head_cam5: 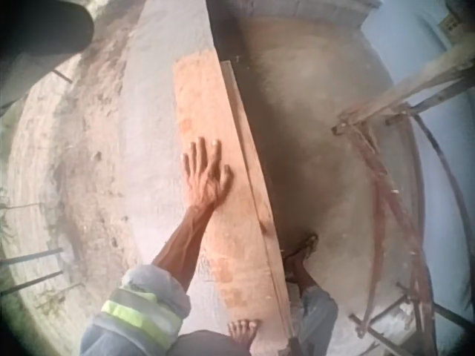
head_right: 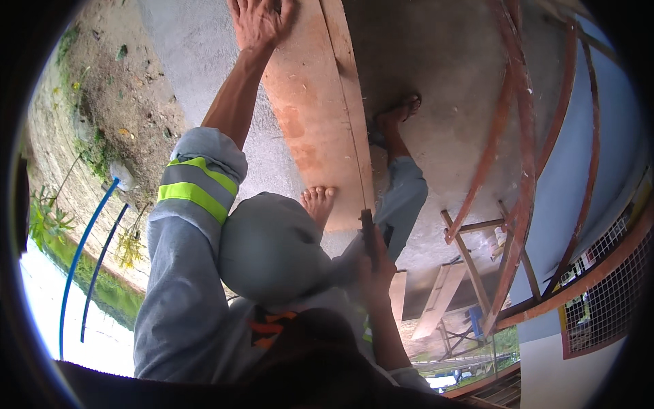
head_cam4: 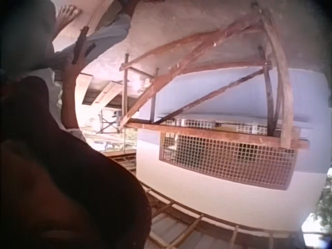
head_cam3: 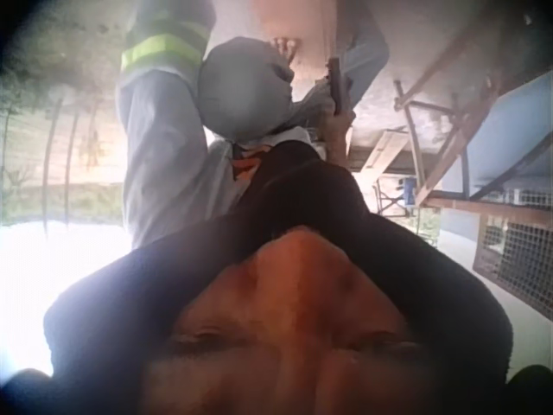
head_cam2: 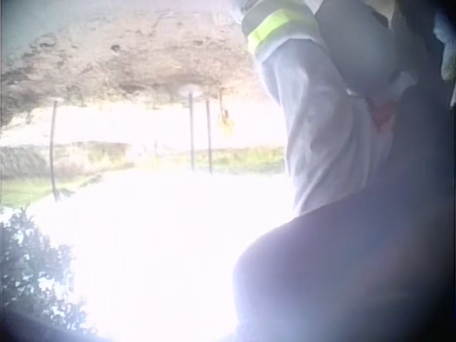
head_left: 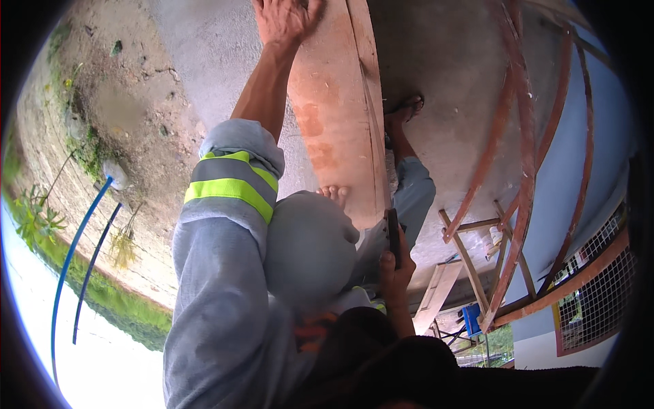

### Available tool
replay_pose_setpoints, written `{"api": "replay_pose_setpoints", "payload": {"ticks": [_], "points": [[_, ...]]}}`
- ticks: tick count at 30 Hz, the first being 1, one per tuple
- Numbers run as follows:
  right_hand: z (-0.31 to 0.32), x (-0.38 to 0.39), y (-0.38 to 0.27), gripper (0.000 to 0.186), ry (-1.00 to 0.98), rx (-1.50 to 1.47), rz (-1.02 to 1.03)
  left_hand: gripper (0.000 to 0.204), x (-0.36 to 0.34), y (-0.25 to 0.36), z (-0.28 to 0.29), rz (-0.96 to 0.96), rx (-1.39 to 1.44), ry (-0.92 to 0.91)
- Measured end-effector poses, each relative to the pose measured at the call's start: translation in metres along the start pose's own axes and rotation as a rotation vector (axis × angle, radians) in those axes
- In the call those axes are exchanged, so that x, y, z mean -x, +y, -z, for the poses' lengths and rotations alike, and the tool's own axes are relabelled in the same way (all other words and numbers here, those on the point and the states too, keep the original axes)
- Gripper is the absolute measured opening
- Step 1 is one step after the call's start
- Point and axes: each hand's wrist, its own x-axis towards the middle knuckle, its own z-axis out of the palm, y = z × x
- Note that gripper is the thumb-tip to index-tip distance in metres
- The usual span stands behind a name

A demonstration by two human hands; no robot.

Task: The person saws a wooden board with a hand saw, holding the board steady with one hand and a foot on a concrete ledge.

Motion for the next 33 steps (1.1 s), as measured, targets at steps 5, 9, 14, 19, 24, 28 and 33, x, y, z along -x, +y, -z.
{"api": "replay_pose_setpoints", "payload": {"ticks": [5,9,14,19,24,28,33], "points": [[-0.051,-0.177,-0.029,0.052,0.046,0.036,0.047,0.068,-0.008,0.015,-0.010,-0.026,0.058,-0.002],[-0.025,-0.083,-0.022,0.053,-0.019,0.077,-0.074,0.069,0.000,0.000,-0.006,0.005,0.038,-0.042],[0.008,0.008,-0.023,0.064,-0.004,-0.030,-0.020,0.069,0.002,-0.004,-0.003,0.010,-0.016,-0.026],[-0.055,-0.185,-0.023,0.054,0.078,0.071,0.111,0.068,-0.009,0.017,-0.008,-0.021,0.044,-0.014],[-0.040,-0.111,-0.058,0.056,-0.013,-0.008,-0.080,0.067,0.011,-0.003,-0.007,-0.020,0.014,-0.023],[0.001,-0.028,-0.031,0.061,-0.021,-0.005,-0.213,0.067,-0.003,0.006,-0.001,-0.002,-0.006,-0.047],[0.038,0.046,-0.030,0.066,-0.044,0.022,-0.319,0.065,-0.005,0.004,-0.002,-0.020,0.006,-0.008]]}}
